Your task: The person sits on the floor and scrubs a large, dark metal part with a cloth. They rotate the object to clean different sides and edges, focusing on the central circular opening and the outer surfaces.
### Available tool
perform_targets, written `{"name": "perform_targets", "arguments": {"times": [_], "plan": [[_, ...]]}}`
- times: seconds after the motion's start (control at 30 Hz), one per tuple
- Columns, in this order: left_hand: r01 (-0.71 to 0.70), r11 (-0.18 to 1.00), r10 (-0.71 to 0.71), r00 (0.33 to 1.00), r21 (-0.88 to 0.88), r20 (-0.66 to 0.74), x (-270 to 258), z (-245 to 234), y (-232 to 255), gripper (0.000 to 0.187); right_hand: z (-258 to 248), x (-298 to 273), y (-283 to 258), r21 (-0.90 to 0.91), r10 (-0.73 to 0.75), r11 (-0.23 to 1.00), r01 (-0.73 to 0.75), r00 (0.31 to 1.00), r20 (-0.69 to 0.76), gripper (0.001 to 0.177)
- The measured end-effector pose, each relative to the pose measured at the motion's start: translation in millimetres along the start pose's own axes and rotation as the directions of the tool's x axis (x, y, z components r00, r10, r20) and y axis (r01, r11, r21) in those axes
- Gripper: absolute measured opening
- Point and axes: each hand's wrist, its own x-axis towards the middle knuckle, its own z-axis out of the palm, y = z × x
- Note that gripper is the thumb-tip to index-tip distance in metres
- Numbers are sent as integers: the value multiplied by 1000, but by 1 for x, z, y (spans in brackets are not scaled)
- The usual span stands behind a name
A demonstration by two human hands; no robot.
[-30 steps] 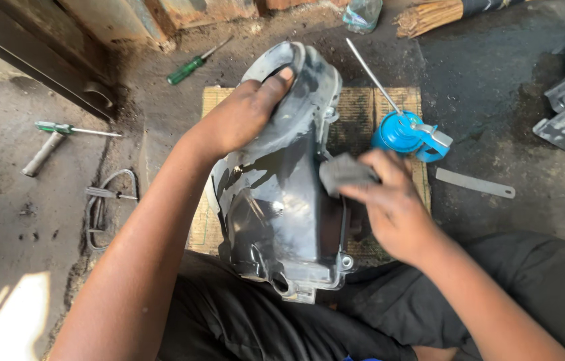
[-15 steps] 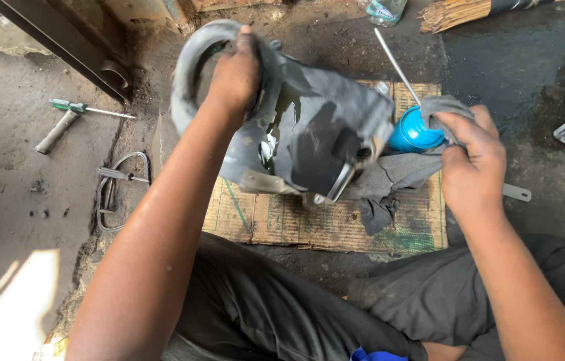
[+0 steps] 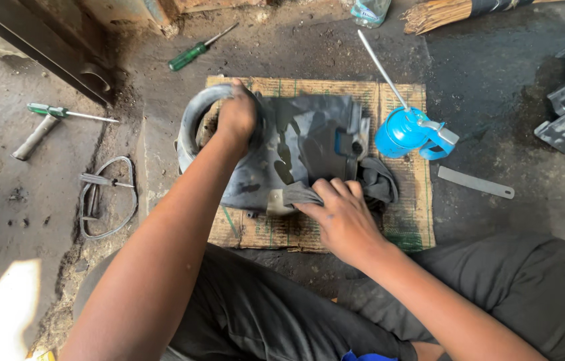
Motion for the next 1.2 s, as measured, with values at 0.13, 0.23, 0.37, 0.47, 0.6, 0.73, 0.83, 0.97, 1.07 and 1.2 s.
{"name": "perform_targets", "arguments": {"times": [0.13,0.23,0.37,0.47,0.6,0.73,0.83,0.97,1.07,1.2], "plan": [[-7,969,16,999,247,-34,2,4,-9,82,5,-5,3,23,100,995,-99,995,-25,50],[-54,926,54,999,374,10,-6,1,1,78,1,-1,15,15,131,991,-131,980,-148,49],[-144,840,123,990,523,75,-25,0,16,76,-11,5,40,-49,263,960,-277,945,-195,51],[-146,832,121,989,536,81,-36,-1,22,77,-14,2,54,-56,379,917,-395,907,-185,52],[-156,808,139,988,569,73,-39,-1,26,76,-12,1,57,-13,412,906,-424,887,-206,55],[-314,748,301,946,585,123,-29,-11,42,79,-20,0,61,104,414,910,-401,869,-270,58],[-456,685,389,888,568,244,-37,-26,69,79,-31,0,71,311,460,876,-370,835,-303,60],[-535,554,383,844,638,376,-66,-40,89,83,-43,1,88,496,468,830,-255,801,-372,58],[-572,460,355,820,679,450,-74,-26,83,81,-41,-7,92,479,480,828,-293,811,-334,56],[-579,378,322,814,722,484,-75,-4,68,78,-18,-10,97,474,542,778,-413,822,-174,56]]}}
